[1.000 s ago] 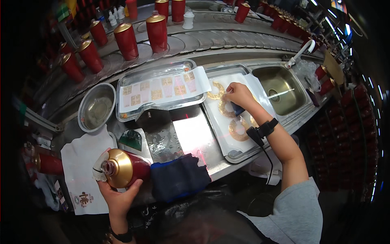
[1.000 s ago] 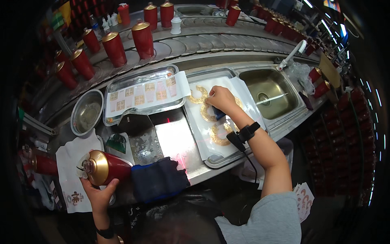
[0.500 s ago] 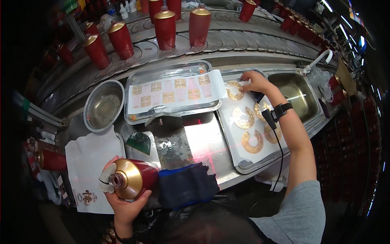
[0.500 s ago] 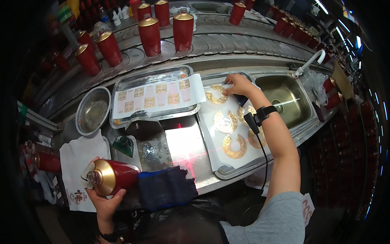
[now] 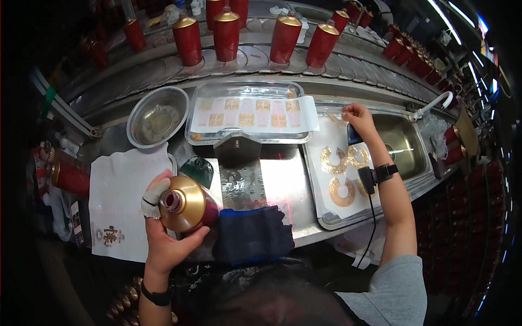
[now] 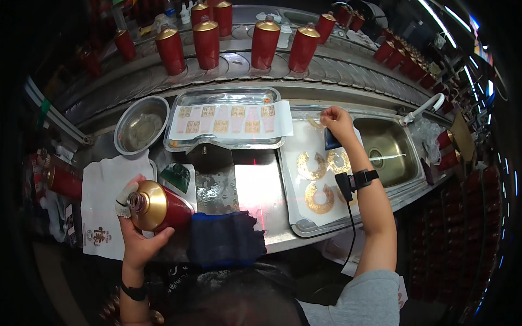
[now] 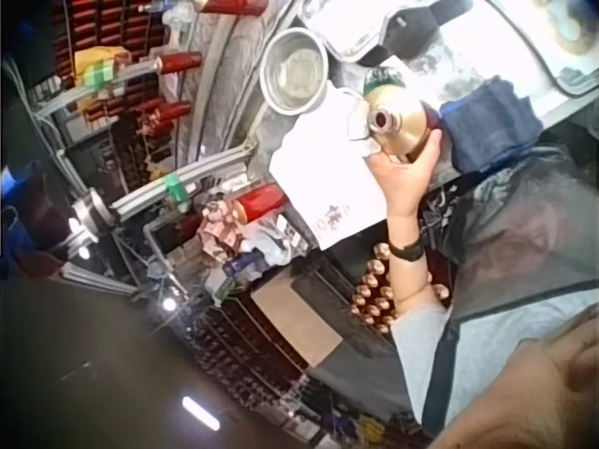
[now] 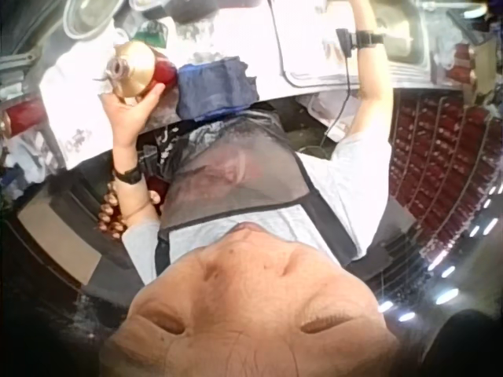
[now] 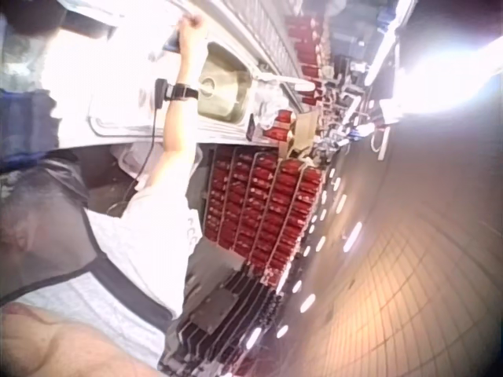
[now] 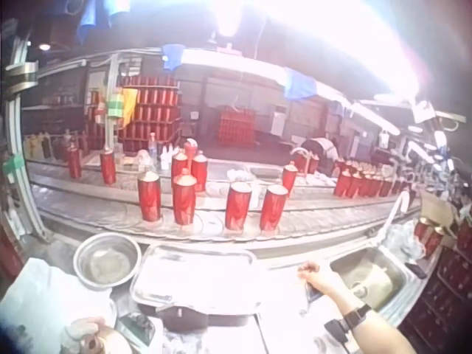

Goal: Applying decorative stickers and gold seals to red and gold ceramic liquor bottles on a production line.

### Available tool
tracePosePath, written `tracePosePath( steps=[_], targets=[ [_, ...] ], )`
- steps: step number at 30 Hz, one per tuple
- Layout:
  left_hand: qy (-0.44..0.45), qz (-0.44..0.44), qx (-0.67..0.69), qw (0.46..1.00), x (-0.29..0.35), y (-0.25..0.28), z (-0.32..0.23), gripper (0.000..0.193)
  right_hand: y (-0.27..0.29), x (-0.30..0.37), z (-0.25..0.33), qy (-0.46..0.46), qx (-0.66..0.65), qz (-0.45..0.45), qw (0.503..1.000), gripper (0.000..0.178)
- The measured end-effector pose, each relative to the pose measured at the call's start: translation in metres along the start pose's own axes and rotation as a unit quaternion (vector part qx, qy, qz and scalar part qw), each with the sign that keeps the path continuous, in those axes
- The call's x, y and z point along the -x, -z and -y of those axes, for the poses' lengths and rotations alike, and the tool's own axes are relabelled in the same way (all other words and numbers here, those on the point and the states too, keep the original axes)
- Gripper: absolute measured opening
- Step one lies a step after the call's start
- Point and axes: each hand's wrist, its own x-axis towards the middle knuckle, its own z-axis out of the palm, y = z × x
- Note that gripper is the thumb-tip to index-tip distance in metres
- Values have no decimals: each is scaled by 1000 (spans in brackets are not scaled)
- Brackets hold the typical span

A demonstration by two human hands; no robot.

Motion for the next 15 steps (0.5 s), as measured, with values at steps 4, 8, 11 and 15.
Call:
tracePosePath(
  steps=[4,8,11,15],
  targets=[
    [-172,-87,-179,965,10,11,-23,101,-21,63,75,-7,-62,-5,998,19],
    [-288,64,-68,953,25,-12,-58,55,-41,134,152,-30,-200,38,978,30],
    [7,267,38,963,28,-39,-58,47,-76,178,206,-38,-260,87,961,33],
    [294,201,407,841,29,-59,-29,47,-121,236,264,-27,-313,137,939,37]
  ],
)
